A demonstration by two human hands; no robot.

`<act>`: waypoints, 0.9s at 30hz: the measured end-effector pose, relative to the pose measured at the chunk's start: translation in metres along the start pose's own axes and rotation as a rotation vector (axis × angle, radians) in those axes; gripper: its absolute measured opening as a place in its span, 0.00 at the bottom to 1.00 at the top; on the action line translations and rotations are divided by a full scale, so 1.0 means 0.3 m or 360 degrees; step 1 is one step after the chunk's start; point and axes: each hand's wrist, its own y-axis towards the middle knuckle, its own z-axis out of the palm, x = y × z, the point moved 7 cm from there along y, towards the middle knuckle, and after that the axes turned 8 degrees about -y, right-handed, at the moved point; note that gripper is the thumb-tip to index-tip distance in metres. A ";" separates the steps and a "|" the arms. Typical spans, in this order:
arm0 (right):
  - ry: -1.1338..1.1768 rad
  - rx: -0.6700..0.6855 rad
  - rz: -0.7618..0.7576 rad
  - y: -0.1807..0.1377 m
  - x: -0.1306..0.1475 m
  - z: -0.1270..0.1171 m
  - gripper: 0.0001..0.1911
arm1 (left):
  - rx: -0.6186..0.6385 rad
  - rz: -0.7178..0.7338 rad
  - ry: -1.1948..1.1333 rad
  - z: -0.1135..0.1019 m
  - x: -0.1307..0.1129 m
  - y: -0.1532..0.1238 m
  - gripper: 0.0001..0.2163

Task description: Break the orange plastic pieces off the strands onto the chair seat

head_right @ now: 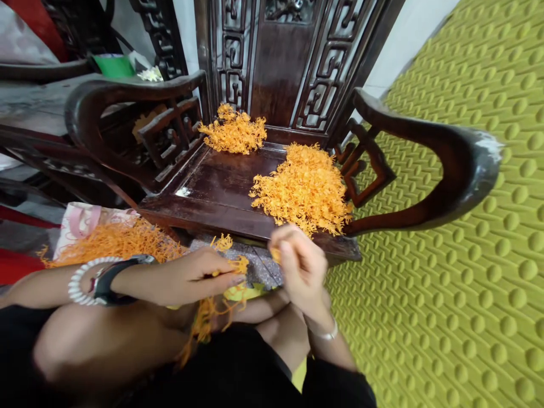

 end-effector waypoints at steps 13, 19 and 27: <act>-0.0439 0.0393 -0.0005 0.002 -0.035 0.211 0.19 | -0.0001 -0.0218 -0.0143 0.036 0.100 0.031 0.16; 0.0524 0.0561 0.0652 0.001 -0.064 0.181 0.18 | 0.0522 0.0061 0.0136 0.099 0.016 -0.044 0.16; -0.0427 -0.0493 0.0071 0.320 -0.196 -0.285 0.10 | -0.0064 -0.0755 0.0075 -0.320 0.151 -0.349 0.12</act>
